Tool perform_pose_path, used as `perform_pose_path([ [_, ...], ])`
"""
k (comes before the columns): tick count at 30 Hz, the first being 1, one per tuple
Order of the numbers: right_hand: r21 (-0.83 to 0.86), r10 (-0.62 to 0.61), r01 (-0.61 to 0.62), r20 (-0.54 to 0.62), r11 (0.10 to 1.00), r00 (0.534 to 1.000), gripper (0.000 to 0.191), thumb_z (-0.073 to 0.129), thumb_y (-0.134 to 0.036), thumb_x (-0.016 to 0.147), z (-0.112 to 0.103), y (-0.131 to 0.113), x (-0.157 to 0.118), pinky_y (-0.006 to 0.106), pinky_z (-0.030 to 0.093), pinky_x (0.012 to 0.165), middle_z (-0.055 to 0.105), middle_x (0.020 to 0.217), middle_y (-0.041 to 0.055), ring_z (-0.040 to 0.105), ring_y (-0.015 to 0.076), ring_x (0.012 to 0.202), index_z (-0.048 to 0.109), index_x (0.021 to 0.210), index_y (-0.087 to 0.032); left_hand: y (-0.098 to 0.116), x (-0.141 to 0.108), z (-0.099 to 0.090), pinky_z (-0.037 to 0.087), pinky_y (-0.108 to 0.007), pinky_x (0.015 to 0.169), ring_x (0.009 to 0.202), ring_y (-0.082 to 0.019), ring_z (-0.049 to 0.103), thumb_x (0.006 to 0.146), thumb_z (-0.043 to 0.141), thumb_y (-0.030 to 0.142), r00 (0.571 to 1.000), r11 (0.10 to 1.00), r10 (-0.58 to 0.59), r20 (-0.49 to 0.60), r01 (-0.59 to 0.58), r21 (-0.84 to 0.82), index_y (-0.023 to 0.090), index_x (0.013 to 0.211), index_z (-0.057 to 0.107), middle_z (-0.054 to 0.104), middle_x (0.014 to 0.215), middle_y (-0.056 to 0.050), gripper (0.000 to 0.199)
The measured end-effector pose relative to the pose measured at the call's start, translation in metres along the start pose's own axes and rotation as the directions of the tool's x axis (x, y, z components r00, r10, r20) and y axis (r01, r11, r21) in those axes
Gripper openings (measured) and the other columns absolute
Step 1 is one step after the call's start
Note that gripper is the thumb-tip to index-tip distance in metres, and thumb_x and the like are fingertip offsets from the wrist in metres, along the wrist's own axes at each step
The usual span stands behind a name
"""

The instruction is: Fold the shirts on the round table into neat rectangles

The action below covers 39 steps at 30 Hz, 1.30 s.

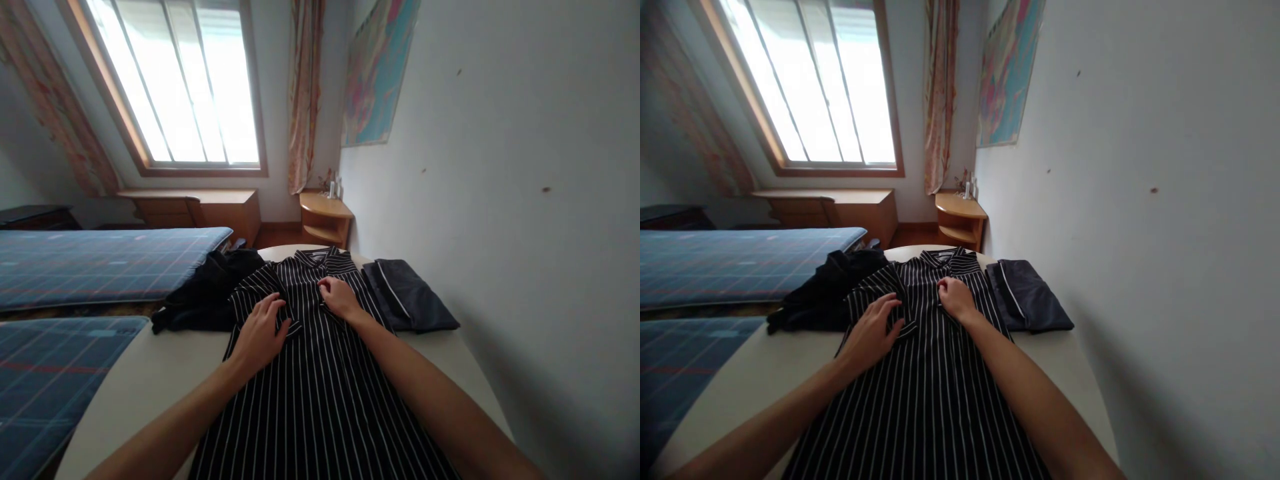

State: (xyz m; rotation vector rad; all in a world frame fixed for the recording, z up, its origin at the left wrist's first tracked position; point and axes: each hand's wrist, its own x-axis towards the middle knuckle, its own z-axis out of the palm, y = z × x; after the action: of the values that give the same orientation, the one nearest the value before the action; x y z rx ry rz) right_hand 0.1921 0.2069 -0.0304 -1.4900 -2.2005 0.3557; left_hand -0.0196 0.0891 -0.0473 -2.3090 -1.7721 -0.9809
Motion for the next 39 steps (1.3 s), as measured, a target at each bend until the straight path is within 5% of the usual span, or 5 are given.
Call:
perform_pose_path([
  [7, -0.073, -0.089, 0.096, 0.083, 0.993, 0.992, 0.034, 0.045, -0.024, 0.099, 0.033, -0.026, 0.073, 0.027, 0.041, 0.103, 0.071, 0.125, 0.006, 0.063, 0.0189, 0.118, 0.068, 0.123, -0.021, 0.006, -0.039, 0.008, 0.034, -0.057, 0.117, 0.149, -0.033, 0.028, 0.091, 0.057, 0.025, 0.965, 0.982, 0.161, 0.209, -0.178, 0.064, 0.025, 0.142, 0.05, 0.035, 0.159, -0.01, 0.051],
  [18, -0.204, -0.11, 0.159, 0.232, 0.966, 0.966, 0.043, 0.045, -0.033, 0.101, 0.083, -0.031, 0.149, 0.037, 0.033, 0.114, 0.047, 0.154, 0.0061, 0.044, 0.0239, 0.139, 0.056, 0.141, -0.025, 0.006, -0.04, 0.009, 0.036, -0.059, 0.115, 0.146, -0.032, 0.034, 0.091, 0.057, 0.026, 0.917, 0.977, 0.177, 0.358, -0.208, 0.047, 0.032, 0.152, 0.037, 0.036, 0.16, -0.007, 0.065],
  [23, -0.245, -0.052, 0.1, 0.193, 0.964, 0.98, 0.048, 0.036, -0.035, 0.102, 0.096, -0.037, 0.158, 0.051, 0.027, 0.115, 0.04, 0.157, 0.0109, 0.037, 0.0313, 0.141, 0.049, 0.146, -0.021, 0.006, -0.041, 0.014, 0.039, -0.061, 0.112, 0.144, -0.036, 0.037, 0.086, 0.057, 0.024, 0.928, 0.975, 0.193, 0.32, -0.217, 0.041, 0.03, 0.153, 0.036, 0.038, 0.159, -0.008, 0.07],
  [29, -0.204, -0.062, 0.095, 0.16, 0.974, 0.985, 0.044, 0.036, -0.037, 0.101, 0.091, -0.05, 0.159, 0.04, 0.035, 0.108, 0.055, 0.145, 0.012, 0.048, 0.0279, 0.131, 0.061, 0.134, -0.019, 0.006, -0.037, 0.013, 0.054, -0.047, 0.097, 0.119, -0.03, 0.059, 0.083, 0.052, 0.016, 0.99, 0.992, 0.033, 0.135, -0.048, 0.113, 0.024, 0.138, 0.05, 0.06, 0.133, -0.01, 0.055],
  [39, -0.01, -0.045, 0.05, 0.286, 0.999, 0.957, 0.077, 0.02, -0.07, 0.098, 0.046, -0.074, 0.114, 0.042, 0.036, 0.102, 0.077, 0.096, 0.0108, 0.067, 0.0277, 0.103, 0.076, 0.081, -0.019, 0.001, -0.027, 0.002, 0.056, -0.035, 0.076, 0.087, -0.022, 0.066, 0.093, 0.043, 0.008, 0.977, 0.991, 0.0, 0.214, -0.028, 0.128, 0.022, 0.105, 0.061, 0.067, 0.097, -0.005, 0.026],
])
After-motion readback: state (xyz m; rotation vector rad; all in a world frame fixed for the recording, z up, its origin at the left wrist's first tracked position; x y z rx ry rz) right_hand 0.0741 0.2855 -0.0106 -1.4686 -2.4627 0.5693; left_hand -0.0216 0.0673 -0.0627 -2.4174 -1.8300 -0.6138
